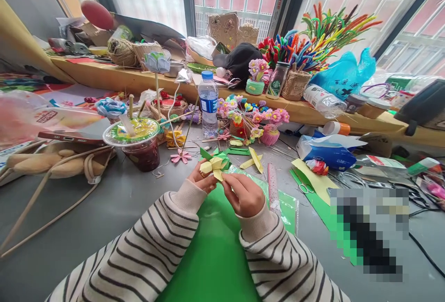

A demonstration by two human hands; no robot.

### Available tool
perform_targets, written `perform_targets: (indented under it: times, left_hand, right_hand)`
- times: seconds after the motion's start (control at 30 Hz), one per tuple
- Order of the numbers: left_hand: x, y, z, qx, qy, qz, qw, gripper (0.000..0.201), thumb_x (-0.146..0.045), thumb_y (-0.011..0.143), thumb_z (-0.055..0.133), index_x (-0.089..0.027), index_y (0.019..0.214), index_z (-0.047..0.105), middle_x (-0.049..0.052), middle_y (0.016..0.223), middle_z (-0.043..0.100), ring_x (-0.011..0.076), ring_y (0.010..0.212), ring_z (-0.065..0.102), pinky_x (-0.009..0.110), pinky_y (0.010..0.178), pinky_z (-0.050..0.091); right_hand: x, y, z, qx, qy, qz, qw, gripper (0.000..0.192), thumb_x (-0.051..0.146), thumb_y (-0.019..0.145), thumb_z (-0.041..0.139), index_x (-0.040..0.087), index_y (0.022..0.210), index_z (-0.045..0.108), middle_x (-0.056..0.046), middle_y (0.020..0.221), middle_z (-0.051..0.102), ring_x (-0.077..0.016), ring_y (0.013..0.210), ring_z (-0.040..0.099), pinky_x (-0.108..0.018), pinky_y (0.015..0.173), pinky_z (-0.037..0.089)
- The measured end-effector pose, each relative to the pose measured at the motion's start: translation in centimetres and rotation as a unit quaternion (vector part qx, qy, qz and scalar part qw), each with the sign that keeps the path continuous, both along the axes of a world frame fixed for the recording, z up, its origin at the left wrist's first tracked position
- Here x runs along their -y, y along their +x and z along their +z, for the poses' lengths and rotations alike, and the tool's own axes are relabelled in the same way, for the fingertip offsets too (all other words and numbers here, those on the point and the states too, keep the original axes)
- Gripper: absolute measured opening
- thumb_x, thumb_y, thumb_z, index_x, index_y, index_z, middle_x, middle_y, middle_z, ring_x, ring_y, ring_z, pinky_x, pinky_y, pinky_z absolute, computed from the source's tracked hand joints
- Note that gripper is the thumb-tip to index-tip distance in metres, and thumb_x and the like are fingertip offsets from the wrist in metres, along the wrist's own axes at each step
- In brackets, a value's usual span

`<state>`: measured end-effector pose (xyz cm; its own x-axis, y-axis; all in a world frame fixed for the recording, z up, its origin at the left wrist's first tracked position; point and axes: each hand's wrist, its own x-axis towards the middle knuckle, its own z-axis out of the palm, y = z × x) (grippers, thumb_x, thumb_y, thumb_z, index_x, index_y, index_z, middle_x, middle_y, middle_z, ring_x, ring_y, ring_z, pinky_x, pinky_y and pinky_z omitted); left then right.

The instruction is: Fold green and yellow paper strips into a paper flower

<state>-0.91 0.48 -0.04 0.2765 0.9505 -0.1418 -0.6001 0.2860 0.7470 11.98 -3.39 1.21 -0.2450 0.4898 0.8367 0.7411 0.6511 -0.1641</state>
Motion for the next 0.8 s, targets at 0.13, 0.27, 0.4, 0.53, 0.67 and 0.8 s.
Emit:
perform_targets:
  times: [0.13,0.27,0.4,0.53,0.67,0.8]
  left_hand:
    - [-0.1,-0.4,0.5,0.089,-0.084,-0.098,0.988,0.05,-0.014,0.038,0.074,-0.019,0.083,0.053,-0.004,0.064,0.054,0.0016,0.046,0.042,0.013,0.039,0.03]
    - [-0.1,-0.9,0.9,0.149,-0.103,-0.138,0.974,0.044,-0.011,0.04,0.072,-0.02,0.079,0.056,-0.003,0.064,0.055,0.0008,0.046,0.042,0.012,0.04,0.031]
    - [0.1,-1.0,1.0,0.159,-0.106,-0.144,0.971,0.041,-0.011,0.041,0.072,-0.02,0.078,0.056,-0.003,0.059,0.054,0.0016,0.046,0.044,0.011,0.039,0.033]
    - [0.4,-0.7,1.2,0.142,-0.111,-0.146,0.973,0.042,-0.007,0.046,0.069,-0.018,0.084,0.056,-0.002,0.062,0.056,0.0029,0.048,0.048,0.012,0.041,0.036]
    - [0.5,-0.5,0.9,0.128,-0.108,-0.148,0.975,0.042,-0.007,0.049,0.067,-0.019,0.087,0.054,-0.002,0.062,0.057,0.0031,0.047,0.049,0.012,0.043,0.038]
    - [0.4,-0.4,0.0,0.116,-0.074,-0.154,0.979,0.038,-0.013,0.053,0.067,-0.019,0.089,0.054,0.0,0.068,0.06,0.0071,0.058,0.056,0.015,0.051,0.043]
  right_hand:
    - [0.1,0.2,0.5,-0.065,-0.02,0.052,0.996,0.023,0.01,0.072,0.051,0.015,0.093,0.058,-0.007,0.081,0.062,-0.011,0.075,0.057,-0.021,0.067,0.049]
    - [0.7,0.2,1.8,-0.057,-0.046,0.042,0.996,0.028,0.008,0.071,0.051,0.017,0.097,0.057,-0.006,0.082,0.061,-0.0112,0.076,0.056,-0.023,0.068,0.048]
    - [1.1,-0.2,2.8,-0.022,-0.03,0.018,0.999,0.026,0.01,0.069,0.054,0.016,0.094,0.059,-0.007,0.078,0.06,-0.0118,0.071,0.056,-0.022,0.063,0.049]
    - [1.3,-0.5,2.8,-0.002,-0.019,0.011,1.0,0.029,0.009,0.07,0.052,0.018,0.097,0.058,-0.006,0.079,0.06,-0.0119,0.071,0.056,-0.023,0.062,0.049]
    - [1.4,-0.7,2.5,0.033,0.0,-0.008,0.999,0.028,0.008,0.07,0.052,0.013,0.097,0.057,-0.009,0.079,0.061,-0.0131,0.07,0.056,-0.024,0.061,0.049]
    - [1.3,-0.8,2.3,0.045,0.008,-0.013,0.999,0.024,0.008,0.069,0.053,0.008,0.092,0.059,-0.01,0.075,0.061,-0.0136,0.069,0.056,-0.024,0.061,0.049]
